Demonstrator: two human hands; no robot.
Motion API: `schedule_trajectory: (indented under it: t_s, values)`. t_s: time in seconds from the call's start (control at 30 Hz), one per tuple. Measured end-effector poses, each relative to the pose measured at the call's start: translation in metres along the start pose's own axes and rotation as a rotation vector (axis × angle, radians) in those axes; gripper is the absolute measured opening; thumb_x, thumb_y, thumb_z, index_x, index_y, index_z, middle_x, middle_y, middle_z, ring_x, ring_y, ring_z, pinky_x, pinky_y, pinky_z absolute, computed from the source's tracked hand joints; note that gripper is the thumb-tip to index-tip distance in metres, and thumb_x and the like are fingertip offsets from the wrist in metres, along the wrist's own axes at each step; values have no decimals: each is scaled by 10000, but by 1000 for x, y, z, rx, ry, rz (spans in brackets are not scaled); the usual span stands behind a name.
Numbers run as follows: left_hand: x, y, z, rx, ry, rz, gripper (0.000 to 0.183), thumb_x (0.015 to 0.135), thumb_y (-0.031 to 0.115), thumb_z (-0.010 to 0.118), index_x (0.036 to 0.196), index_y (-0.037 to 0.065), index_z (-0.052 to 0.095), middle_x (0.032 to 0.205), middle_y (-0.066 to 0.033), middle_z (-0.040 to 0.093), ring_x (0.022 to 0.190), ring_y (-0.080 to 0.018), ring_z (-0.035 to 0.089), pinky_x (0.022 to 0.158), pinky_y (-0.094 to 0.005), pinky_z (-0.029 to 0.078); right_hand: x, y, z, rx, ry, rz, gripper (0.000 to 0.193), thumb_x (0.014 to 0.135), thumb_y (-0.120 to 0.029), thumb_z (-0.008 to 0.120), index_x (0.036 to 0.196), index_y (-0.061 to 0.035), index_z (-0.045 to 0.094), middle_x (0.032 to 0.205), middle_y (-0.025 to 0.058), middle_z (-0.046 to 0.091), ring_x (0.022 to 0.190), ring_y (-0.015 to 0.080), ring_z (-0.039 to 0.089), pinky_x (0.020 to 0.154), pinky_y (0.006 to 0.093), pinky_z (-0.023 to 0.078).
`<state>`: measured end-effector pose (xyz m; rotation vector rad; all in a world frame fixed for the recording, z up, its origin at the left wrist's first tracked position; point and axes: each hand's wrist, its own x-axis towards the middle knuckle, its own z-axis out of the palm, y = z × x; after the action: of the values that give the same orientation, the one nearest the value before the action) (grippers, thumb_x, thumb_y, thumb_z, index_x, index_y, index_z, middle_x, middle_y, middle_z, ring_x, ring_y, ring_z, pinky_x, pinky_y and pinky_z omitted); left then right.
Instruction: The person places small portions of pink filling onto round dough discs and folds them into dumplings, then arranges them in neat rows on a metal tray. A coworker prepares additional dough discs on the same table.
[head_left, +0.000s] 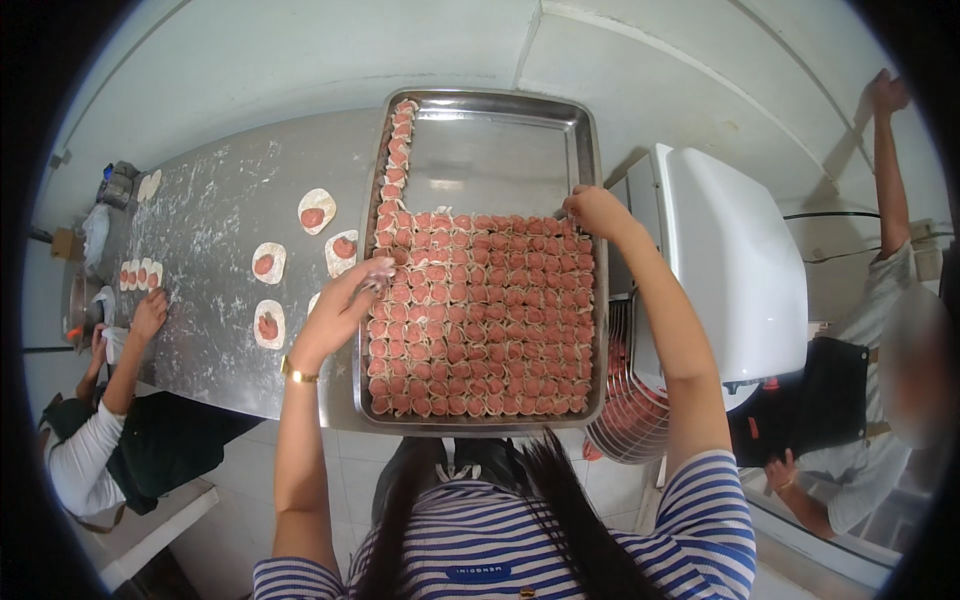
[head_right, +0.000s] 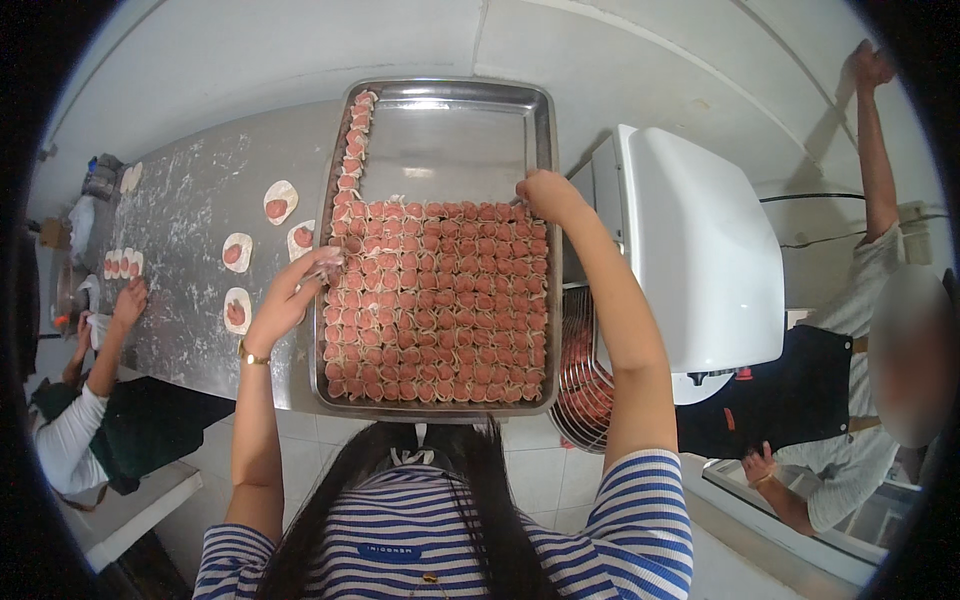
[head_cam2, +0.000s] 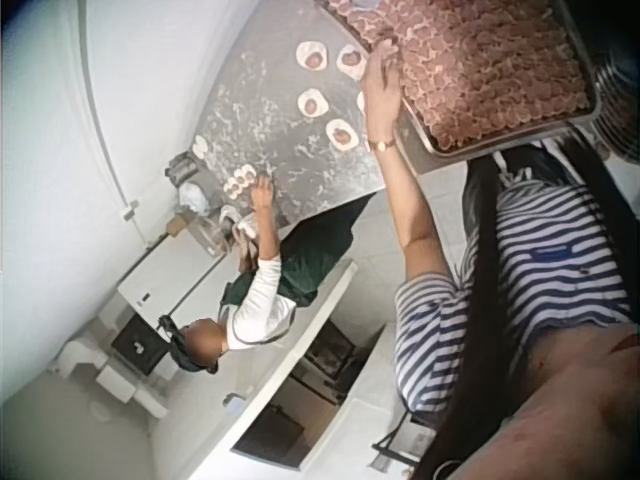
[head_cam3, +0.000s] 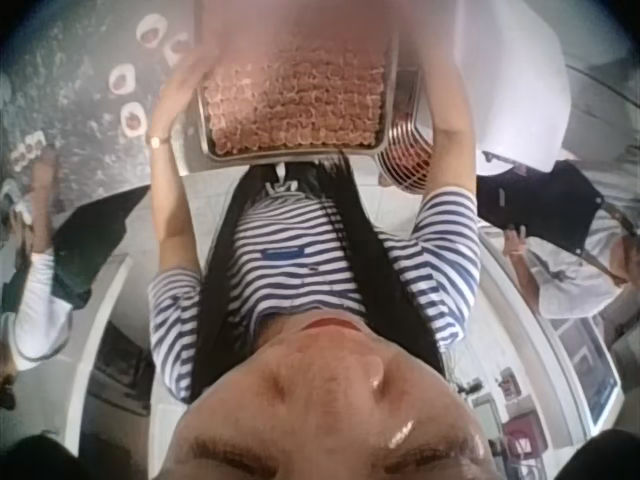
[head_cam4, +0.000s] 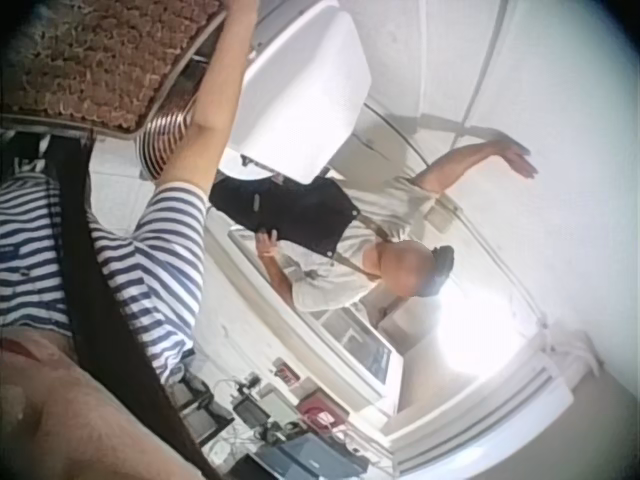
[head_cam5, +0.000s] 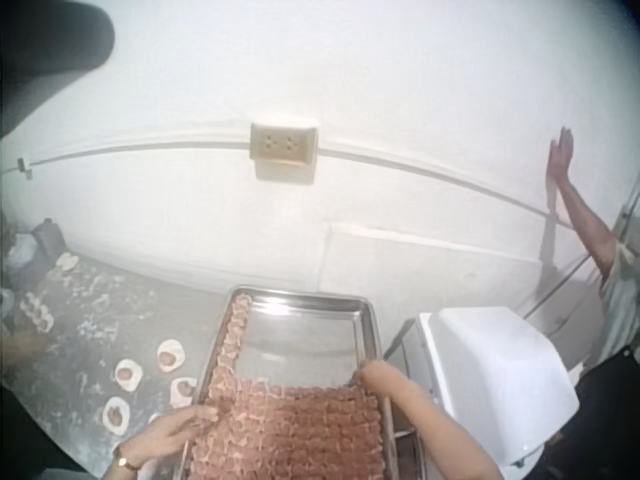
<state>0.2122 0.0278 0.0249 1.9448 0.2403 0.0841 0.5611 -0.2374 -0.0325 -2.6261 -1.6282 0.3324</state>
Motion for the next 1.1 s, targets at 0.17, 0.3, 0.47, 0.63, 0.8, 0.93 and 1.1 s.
schedule_trajectory:
  t_s: [0.17,0.3,0.47,0.63,0.8,0.93,1.1]
  values:
    - [-33,2,-13,11,101,-189,464,800,-7,475,1263,27,487,1099,-91,613,948,-120,563,852,-261,433,-10,-2,3,-4,31,89,161,709,-75,591,837,-57,687,810,181,650,813,358,627,733,429,506]
    - [-55,-4,-21,-53,148,-205,478,797,-9,481,1274,15,475,1110,-57,604,941,-103,542,846,-247,420,-6,-9,-16,125,-121,187,199,682,-125,604,838,-49,701,835,196,658,821,352,635,743,413,513]
    - [-80,-15,-31,-161,182,-184,478,826,-11,479,1302,4,445,1165,-70,569,1042,-134,531,919,-262,398,9,0,-24,57,-306,222,220,649,-153,603,802,-31,702,865,221,654,841,355,638,747,399,516]
    - [-117,-22,-42,-162,243,-211,475,841,-20,483,1313,-13,422,1210,-95,544,1109,-160,516,970,-287,378,17,14,-16,8,-342,202,221,649,-136,587,804,-36,707,854,228,652,847,364,637,752,405,515]
    - [-152,-25,-44,-214,282,-260,460,837,-45,461,1296,-19,431,1213,-111,547,1128,-174,515,978,-295,376,13,17,-18,60,-338,162,299,669,-146,624,950,-72,694,949,177,664,916,332,629,785,391,503]
    - [-169,-29,-39,-211,275,-308,458,834,-53,451,1290,-22,428,1204,-113,553,1132,-174,513,980,-293,376,9,8,-25,10,-347,177,383,671,-163,663,1052,-130,671,1004,136,666,965,300,620,826,396,480]
    - [-171,-25,-33,-237,280,-346,464,828,-57,454,1290,-26,426,1209,-106,550,1137,-173,510,987,-290,372,6,12,-15,-45,-300,116,327,685,-167,658,1011,-142,676,948,123,674,965,293,617,920,455,400]
